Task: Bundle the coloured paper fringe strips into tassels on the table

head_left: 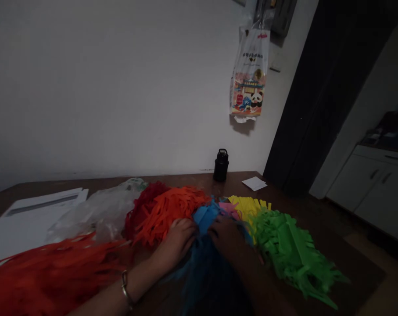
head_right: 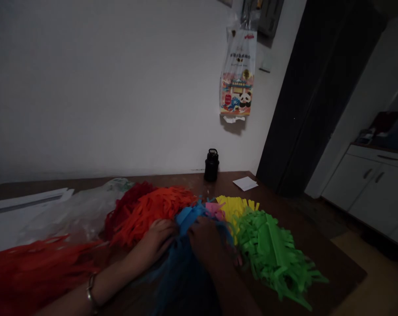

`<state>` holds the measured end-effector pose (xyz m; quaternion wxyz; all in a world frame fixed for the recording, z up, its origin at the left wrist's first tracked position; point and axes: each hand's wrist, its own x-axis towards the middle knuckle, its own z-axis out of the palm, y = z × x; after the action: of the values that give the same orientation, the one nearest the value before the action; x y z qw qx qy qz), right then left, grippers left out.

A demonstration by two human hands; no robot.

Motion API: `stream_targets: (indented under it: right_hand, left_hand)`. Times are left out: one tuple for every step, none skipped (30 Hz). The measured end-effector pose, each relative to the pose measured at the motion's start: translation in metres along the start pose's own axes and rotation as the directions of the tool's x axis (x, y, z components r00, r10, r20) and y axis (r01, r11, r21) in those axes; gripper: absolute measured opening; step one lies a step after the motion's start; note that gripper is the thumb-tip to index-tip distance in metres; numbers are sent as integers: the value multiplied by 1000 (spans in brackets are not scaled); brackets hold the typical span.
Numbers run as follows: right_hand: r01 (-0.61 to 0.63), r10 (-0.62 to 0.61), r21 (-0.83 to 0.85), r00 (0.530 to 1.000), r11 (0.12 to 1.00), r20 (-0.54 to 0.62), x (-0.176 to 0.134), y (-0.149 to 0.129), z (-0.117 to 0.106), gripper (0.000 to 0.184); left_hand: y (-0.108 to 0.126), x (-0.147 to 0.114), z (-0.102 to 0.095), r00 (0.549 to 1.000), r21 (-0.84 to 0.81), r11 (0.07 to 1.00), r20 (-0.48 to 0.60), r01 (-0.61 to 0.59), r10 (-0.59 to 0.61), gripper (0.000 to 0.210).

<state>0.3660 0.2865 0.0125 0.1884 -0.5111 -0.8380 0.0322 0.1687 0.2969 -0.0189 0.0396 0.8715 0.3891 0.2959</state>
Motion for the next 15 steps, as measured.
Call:
stream_targets:
  right_hand:
    - [-5,5,-8,1000,1000,11,1,1,2,17]
    - [-12,12,-8,1000,1000,15,2,2,3,17]
    - [-19,19,-5,1000,1000,17,3,3,4,17]
    - [-26,26,-2,1000,1000,17,4,4,5,17]
    - [-34,34,1,999,999,18,5,5,5,18]
    - [-42,42,5,999,999,17,5,6,5,18]
    - [-50,50,9,999,999,16,5,6,5,17]
    - [-58,58,12,998,998,14,5,6,5,17]
    - [-65,65,15,998,998,11,4,6,4,16]
    - [-69,69,19,998,997,10,4,6,3,15]
    - [-69,69,24,998,997,7,4,6,3,15]
    - [-66,66,29,998,997,5,3,6,2,14]
    - [-62,62,35,998,997,4,2,6,1,13]
    - [-54,54,43,999,998,0,2,5,1,12]
    - [-41,41,53,999,998,-7,1,5,0,11]
  left_hand:
    - [0,0,0,1000,0,1000,-1,-4,4,18]
    - [0,0,0,1000,-1,1000,-2,-8,8,18]
    - [0,0,0,1000,0,1000,-3,-9,9,18]
    - [-1,-1,0,1000,-1,1000,-3,-10,10,18]
    - [-1,-1,0,1000,-1,1000,-2,-10,10,19]
    - [-1,-2,0,1000,-2,1000,-2,-8,8,19]
    - [-1,-2,0,1000,-4,1000,0,-7,7,19]
    - [-1,-2,-1,1000,-5,1000,2,-7,7,19]
    - [-1,-3,-1,1000,-8,1000,4,-8,8,19]
    - [-1,-3,-1,1000,-11,1000,7,-10,10,20]
    - [0,-3,-2,1000,-13,1000,9,-11,11,21]
    - [0,-3,-2,1000,-14,1000,10,-11,11,21]
    - [0,-3,-2,1000,-14,1000,9,-8,8,21]
    - [1,-3,-2,1000,-13,1000,7,-4,4,22]
    - [1,-3,-1,1000,-11,1000,3,2,-2,22]
